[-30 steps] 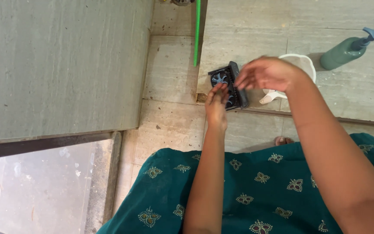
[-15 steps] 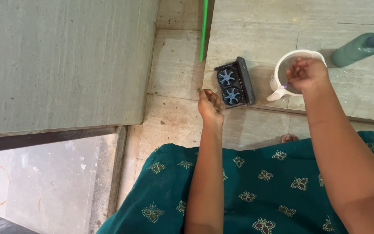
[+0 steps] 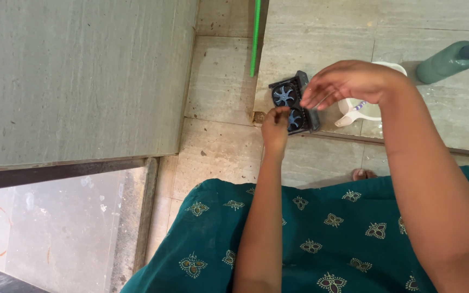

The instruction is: The person sits on the floor and cleans small blue fan blades using a toothbrush and liquid soap. They apply soap to the blades, scrub them thoroughly, rinse them in a white mug of water, and place the cleaned blades into a black tray.

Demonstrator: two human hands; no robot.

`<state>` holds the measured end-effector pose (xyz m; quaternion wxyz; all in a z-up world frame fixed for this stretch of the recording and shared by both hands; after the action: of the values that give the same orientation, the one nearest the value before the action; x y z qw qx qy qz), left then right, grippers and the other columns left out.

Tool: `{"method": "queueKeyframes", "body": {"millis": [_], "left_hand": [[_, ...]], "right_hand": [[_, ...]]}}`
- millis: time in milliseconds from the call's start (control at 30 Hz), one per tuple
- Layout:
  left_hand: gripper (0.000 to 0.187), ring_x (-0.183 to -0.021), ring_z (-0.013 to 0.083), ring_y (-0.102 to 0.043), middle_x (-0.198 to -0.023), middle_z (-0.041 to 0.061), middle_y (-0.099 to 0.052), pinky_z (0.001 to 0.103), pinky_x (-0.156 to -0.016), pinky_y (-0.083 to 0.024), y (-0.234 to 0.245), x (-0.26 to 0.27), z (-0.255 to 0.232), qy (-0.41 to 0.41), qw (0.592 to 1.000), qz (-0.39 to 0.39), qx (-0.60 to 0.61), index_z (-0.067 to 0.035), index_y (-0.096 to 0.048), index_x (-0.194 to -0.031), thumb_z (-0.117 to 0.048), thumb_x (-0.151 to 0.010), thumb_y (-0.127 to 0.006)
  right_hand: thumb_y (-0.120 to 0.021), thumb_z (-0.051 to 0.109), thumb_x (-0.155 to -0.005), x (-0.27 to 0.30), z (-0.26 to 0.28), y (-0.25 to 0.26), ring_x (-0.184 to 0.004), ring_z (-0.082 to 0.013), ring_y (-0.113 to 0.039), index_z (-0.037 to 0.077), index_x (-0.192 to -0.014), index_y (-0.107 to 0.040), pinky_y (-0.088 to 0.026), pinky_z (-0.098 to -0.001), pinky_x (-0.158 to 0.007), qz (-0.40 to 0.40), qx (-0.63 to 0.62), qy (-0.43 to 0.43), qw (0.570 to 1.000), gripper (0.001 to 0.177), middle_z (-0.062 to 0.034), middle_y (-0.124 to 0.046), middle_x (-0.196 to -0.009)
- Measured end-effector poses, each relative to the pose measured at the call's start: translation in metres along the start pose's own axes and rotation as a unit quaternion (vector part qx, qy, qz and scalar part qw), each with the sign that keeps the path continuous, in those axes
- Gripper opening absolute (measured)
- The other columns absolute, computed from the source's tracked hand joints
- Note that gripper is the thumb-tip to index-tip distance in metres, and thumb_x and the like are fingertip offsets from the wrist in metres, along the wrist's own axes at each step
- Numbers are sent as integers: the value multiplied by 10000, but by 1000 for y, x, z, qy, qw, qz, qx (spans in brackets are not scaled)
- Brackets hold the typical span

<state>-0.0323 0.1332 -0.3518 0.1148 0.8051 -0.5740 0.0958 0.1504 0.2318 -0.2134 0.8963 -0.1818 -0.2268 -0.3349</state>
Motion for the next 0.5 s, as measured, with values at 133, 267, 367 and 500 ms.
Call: {"method": "queueKeyframes", "body": {"millis": [133,267,367,500], "left_hand": [[284,-1084,327,-602,-1173,114,-666,435,-924,-508,-4,23,-27,-206,914,-28,-349,-58,-733,-1093,-51,-820,-655],[277,-1178,359,-464,-1241,142,-535,502,-967,-411,-20,28,-32,-177,854,13,-488,-36,-730,-1033,-102,-766,-699],[134,-1207,329,-478,-1265,130,-513,450,-1007,-445,-28,29,-30,-192,809,9,-555,-43,-720,-1002,-85,-898,-647],[121,-1175,321,-492,-1218,114,-529,455,-954,-455,-30,16,-23,-167,809,15,-563,-54,-718,-971,-79,-892,-630]], "right_hand": [[-489,231,-997,13,36,-18,-1138,-203,-684,77,-1148,-748,-542,-355,-968,-108,197,-19,974,337,-67,-755,-1208],[-496,211,-996,27,40,2,-1144,-178,-652,98,-1161,-740,-520,-371,-960,-197,209,-5,958,316,-24,-737,-1225],[-503,204,-989,39,36,20,-1142,-162,-646,102,-1170,-735,-511,-361,-939,-243,188,-1,952,310,-15,-735,-1222],[-539,181,-975,54,32,43,-1109,-181,-643,95,-1148,-728,-510,-349,-898,-302,176,6,937,270,-34,-729,-1213]]}}
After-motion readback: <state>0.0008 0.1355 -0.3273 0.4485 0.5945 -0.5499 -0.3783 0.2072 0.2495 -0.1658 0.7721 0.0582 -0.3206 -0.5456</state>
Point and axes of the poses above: each hand's wrist, its own x-axis away from the middle knuckle, its own y-axis out of the back of the hand, z = x × y, the point moved 6 cm from there along -x, towards the middle knuckle
